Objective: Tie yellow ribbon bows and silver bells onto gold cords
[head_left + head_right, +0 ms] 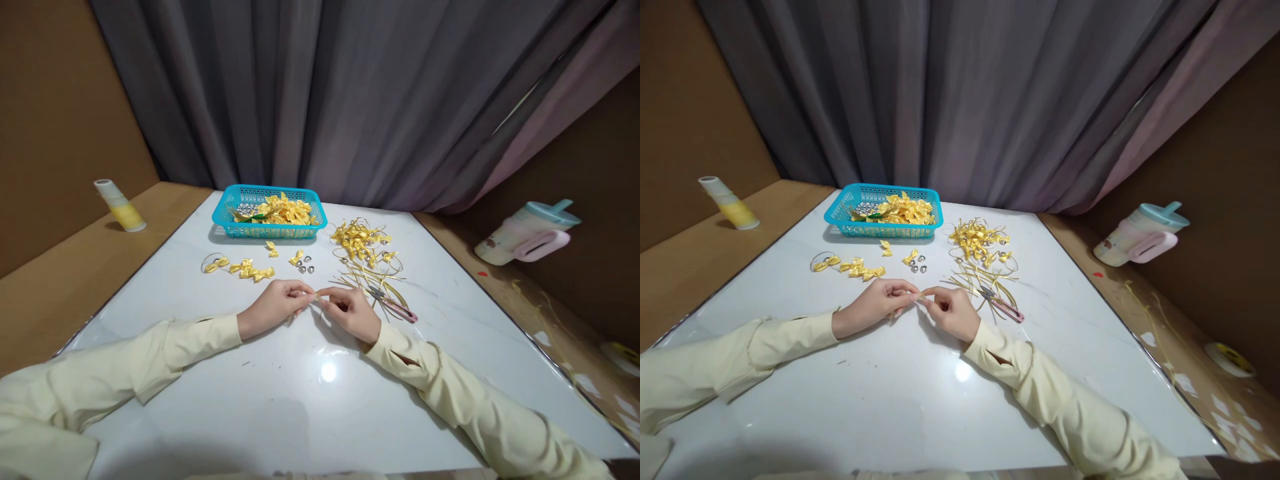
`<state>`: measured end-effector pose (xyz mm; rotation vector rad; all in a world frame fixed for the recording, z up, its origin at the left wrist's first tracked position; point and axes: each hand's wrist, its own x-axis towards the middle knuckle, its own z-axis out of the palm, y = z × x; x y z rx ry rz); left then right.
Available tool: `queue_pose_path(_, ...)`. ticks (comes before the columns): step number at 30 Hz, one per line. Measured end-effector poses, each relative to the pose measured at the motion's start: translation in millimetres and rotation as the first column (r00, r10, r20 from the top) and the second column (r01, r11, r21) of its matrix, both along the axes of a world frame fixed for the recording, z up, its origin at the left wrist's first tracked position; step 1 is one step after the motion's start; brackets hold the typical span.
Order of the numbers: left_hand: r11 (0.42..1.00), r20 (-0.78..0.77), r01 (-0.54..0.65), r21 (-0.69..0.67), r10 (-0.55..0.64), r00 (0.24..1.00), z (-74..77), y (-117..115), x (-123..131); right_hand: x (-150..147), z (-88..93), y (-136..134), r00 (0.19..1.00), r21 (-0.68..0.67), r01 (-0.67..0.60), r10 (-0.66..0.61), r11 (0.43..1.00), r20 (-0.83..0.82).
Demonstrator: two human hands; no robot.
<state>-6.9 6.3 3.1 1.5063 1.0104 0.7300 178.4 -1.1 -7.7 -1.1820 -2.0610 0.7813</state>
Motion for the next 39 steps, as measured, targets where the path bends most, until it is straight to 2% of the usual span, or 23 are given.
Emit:
queue_pose_path(5,0.999,-0.044,-0.025,0.031,0.026,0.999,0.3,-1,0,-1,-2.2,-1,1.0,0.001,-0.005,0.005,1.0,0.02)
queue_pose_path(10,0.993,-0.08,-0.06,0.098,0.068,0.994,0.4,-2,2,-4,-4.8,-2,0.996,0.109,0.059,-0.067,0.992,0.064)
queue_pose_path(17,0.996,-0.039,-0.086,0.014,0.087,0.995,-1.4,1,3,-6,-6.1,-5,0.99,0.159,0.109,-0.121,0.981,0.067)
queue_pose_path(21,0.994,0.054,-0.085,-0.063,0.088,0.995,-2.6,2,4,-7,-5.1,-8,0.988,0.207,0.117,-0.135,0.971,0.077)
queue_pose_path(27,0.954,0.168,-0.085,-0.288,0.137,0.976,3.0,1,5,-8,-5.6,-13,0.966,0.435,0.067,-0.168,0.898,0.199)
queue_pose_path(32,0.94,0.211,-0.059,-0.335,0.136,0.968,5.9,0,4,-9,-3.7,-16,0.921,0.541,0.044,-0.244,0.84,0.304)
queue_pose_path(39,0.914,0.278,-0.019,-0.406,0.143,0.95,6.0,1,3,-7,-7.0,-13,0.909,0.622,-0.009,-0.253,0.783,0.331)
